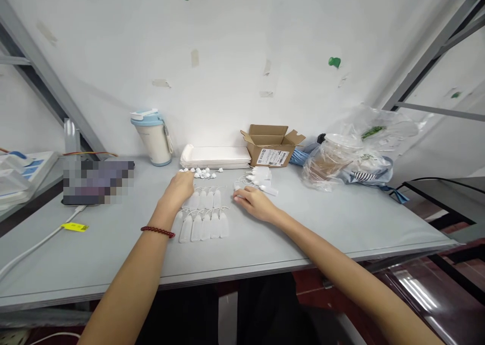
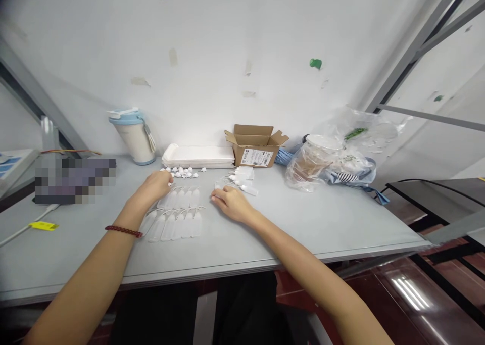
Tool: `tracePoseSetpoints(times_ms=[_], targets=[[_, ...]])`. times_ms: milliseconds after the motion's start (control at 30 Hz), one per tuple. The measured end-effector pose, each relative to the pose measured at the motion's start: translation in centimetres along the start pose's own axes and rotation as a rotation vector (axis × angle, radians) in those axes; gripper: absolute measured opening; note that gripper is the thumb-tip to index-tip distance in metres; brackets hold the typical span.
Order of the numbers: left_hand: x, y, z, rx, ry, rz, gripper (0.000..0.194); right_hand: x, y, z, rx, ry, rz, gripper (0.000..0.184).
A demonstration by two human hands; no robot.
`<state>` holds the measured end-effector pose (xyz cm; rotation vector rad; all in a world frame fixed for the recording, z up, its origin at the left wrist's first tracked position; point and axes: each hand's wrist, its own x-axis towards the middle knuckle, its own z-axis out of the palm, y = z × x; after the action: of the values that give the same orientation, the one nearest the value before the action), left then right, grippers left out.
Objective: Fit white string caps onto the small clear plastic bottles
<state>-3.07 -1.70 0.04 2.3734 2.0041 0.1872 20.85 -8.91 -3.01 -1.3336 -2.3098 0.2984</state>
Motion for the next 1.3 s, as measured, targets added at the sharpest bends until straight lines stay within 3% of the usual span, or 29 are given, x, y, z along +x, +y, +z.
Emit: tracePoseSetpoints(times_ms=[133, 233, 333, 433, 533, 633, 800, 1067, 1300], targets=[[-0.1, -0.1, -0.2, 0.004, 0.022, -0.001, 0.043, -0.2, 0.2, -0.1, 0.054, 0.077, 0.013, 0.018], [0.0, 0.4, -1.0, -0.082, 0.106, 0.016, 0.039, -0.2, 0.2, -0.2, 0.098, 0.122, -0.034, 0.017], [-0.5, 1.8, -2.0, -0.491, 0.195, 0.037, 0.031, -0.2, -0.1, -0.3, 0.116, 0.146, -0.081, 0.016], [-1.6, 4.2, -2.3, -0.987, 0.083, 0.046, 0.034, -0.3, -0.4, -0.3, 0.122, 0.150, -0.118, 0.019], [-2.7, 6.5, -1.8, -1.252, -0.017, 0.044, 0.032, -0.4, -0.6, -0.3, 0.135, 0.153, -0.153, 0.021], [-3.2, 7.7, -1.2, -1.407, -0.034, -0.003, 0.030, -0.6, -0.8, -0.2, 0.156, 0.146, -0.177, 0.024], [-3.3, 7.7, -0.8, -1.511, -0.153, 0.028, 0.032, -0.7, -0.9, -0.2, 0.162, 0.148, -0.217, 0.021], [-4.1, 8.5, -1.3, -1.513, -0.212, 0.033, 0.027, -0.9, -1.5, -0.9, 0.195, 0.177, -0.209, 0.017], [-3.6, 7.9, -1.0, -1.556, -0.177, 0.086, 0.028, -0.9, -1.8, -1.8, 0.446, 0.204, -0.031, 0.018]])
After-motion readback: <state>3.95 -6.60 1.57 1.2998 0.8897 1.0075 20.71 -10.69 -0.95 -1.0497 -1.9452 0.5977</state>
